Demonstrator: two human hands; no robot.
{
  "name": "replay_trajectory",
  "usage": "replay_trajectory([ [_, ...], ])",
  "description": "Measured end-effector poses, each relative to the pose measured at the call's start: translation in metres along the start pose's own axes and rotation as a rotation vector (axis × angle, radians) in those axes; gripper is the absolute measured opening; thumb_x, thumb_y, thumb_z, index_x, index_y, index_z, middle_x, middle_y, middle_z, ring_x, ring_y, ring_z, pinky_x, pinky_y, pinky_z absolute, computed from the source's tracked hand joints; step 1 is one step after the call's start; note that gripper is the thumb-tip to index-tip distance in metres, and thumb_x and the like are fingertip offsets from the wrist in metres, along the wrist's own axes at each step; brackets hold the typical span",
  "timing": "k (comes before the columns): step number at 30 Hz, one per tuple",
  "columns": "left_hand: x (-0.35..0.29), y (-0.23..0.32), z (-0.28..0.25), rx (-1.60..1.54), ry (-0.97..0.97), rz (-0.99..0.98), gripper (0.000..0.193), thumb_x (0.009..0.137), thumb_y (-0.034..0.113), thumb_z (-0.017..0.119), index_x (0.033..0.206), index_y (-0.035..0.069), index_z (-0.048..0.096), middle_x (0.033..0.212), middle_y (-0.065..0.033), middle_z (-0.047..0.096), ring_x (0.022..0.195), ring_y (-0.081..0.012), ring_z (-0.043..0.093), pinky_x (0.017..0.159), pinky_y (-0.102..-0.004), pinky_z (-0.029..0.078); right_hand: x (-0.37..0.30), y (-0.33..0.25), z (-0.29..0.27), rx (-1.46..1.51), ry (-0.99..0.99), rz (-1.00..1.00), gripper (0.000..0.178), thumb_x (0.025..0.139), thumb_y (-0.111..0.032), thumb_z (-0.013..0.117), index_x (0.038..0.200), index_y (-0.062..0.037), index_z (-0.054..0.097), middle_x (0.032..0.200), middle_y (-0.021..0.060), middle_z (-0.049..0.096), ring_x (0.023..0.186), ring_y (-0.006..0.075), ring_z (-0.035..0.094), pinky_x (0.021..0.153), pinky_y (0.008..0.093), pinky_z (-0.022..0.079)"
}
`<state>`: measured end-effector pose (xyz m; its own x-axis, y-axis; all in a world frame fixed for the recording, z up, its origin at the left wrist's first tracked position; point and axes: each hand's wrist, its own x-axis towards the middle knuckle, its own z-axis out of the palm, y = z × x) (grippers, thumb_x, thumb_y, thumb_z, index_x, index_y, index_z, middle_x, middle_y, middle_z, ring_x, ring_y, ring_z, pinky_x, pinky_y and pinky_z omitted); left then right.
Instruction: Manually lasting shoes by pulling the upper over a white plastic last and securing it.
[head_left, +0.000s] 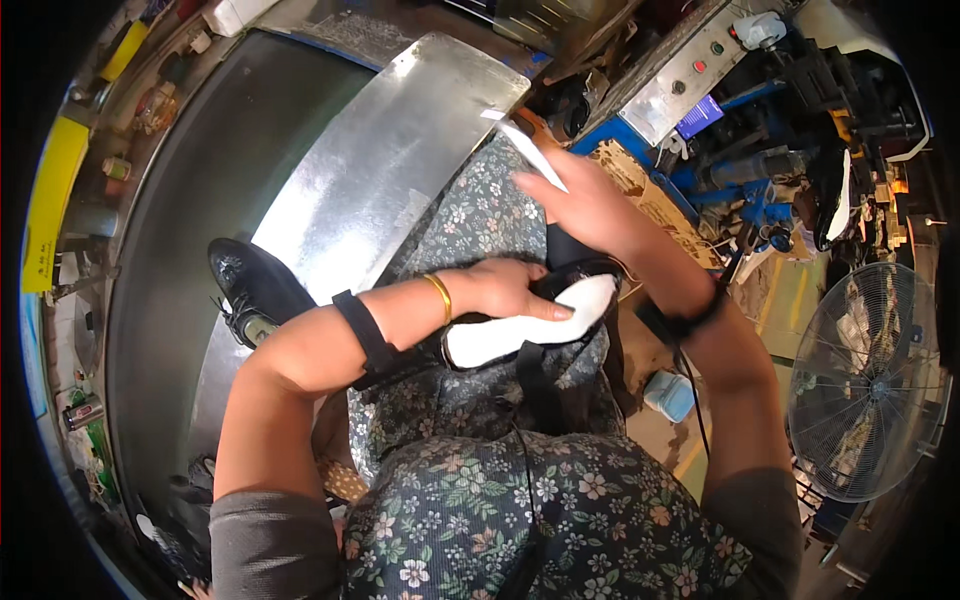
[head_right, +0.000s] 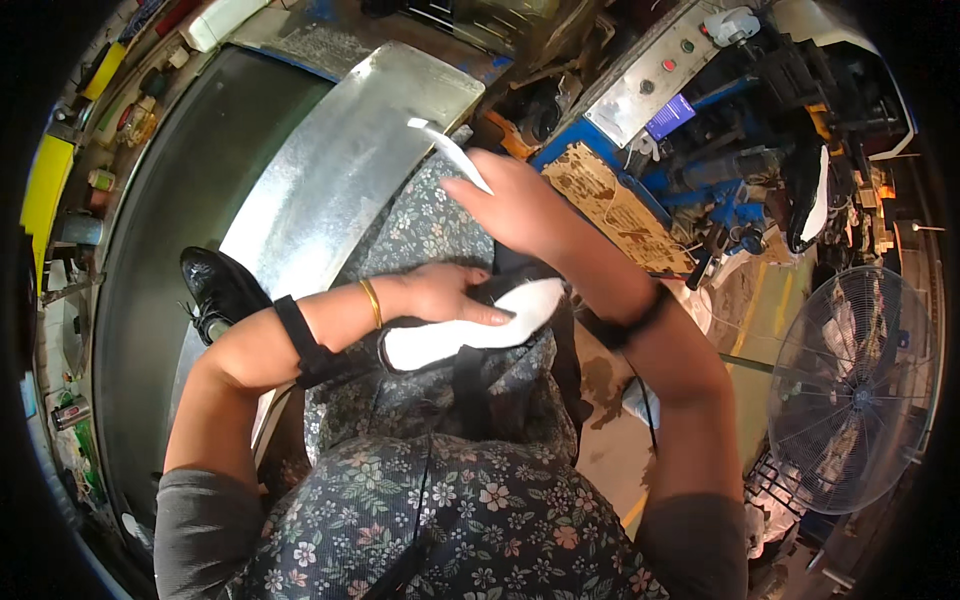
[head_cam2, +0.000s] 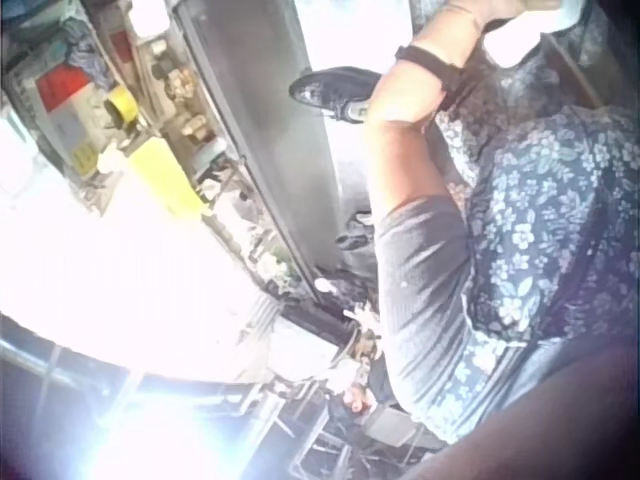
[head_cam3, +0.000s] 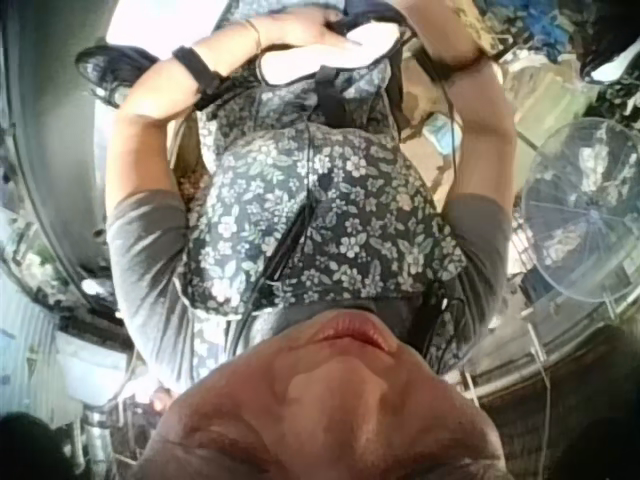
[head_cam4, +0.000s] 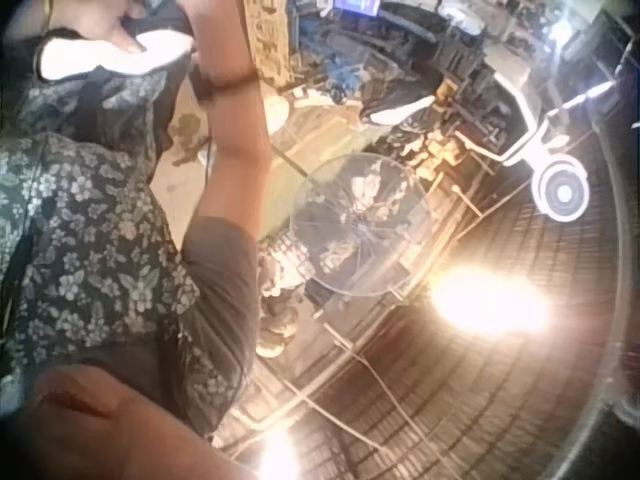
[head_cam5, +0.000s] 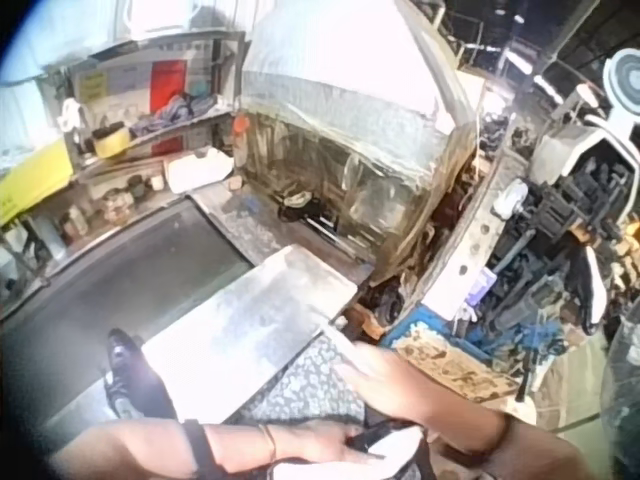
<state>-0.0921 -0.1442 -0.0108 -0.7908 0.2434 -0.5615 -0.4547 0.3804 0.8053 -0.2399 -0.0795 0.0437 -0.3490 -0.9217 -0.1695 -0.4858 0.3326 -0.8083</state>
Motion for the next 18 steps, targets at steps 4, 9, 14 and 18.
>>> replay_trajectory([
  [4,0.009,-0.012,0.021,0.123,0.118,0.095,0.097,0.079,0.068,0.062,0.145,0.003,0.036,0.132,-0.0238,0.055,0.123,-0.0362,0.052,0.104,-0.0370,0.040,0.118,-0.003,0.084,-0.583,-0.085,-0.117,0.039,0.089,-0.039,0.058,0.097,-0.0015,0.064,0.090,0.0177,0.068,0.089,0.0363,0.065,0.081,0.0450,0.052],
  [9,-0.079,-0.052,0.004,0.002,-0.020,0.279,0.068,0.100,0.040,0.047,0.151,0.002,0.022,0.157,-0.0170,0.021,0.142,-0.0312,0.029,0.115,-0.0369,0.026,0.109,0.010,0.085,-0.618,-0.068,-0.602,0.032,0.093,-0.034,0.058,0.100,-0.0037,0.063,0.096,0.0157,0.064,0.094,0.0350,0.060,0.082,0.0460,0.048],
  [14,-0.132,-0.069,0.035,0.021,0.386,0.247,0.076,0.080,0.010,0.073,0.146,0.008,0.037,0.147,-0.0144,0.043,0.133,-0.0308,0.045,0.109,-0.0365,0.038,-0.038,0.073,0.001,-0.331,-0.302,-0.214,0.032,0.097,-0.030,0.053,0.080,-0.0058,0.065,0.074,0.0165,0.059,0.075,0.0338,0.060,0.068,0.0404,0.046],
  [18,-0.104,-0.068,-0.003,0.027,0.504,0.273,0.072,0.079,0.007,0.073,0.144,0.008,0.041,0.136,-0.0111,0.055,0.124,-0.0282,0.054,0.104,-0.0361,0.043,-0.080,0.102,0.018,0.059,0.116,0.219,0.039,0.099,-0.033,0.049,0.088,-0.0004,0.067,0.078,0.0135,0.065,0.076,0.0268,0.063,0.071,0.0367,0.048],
])
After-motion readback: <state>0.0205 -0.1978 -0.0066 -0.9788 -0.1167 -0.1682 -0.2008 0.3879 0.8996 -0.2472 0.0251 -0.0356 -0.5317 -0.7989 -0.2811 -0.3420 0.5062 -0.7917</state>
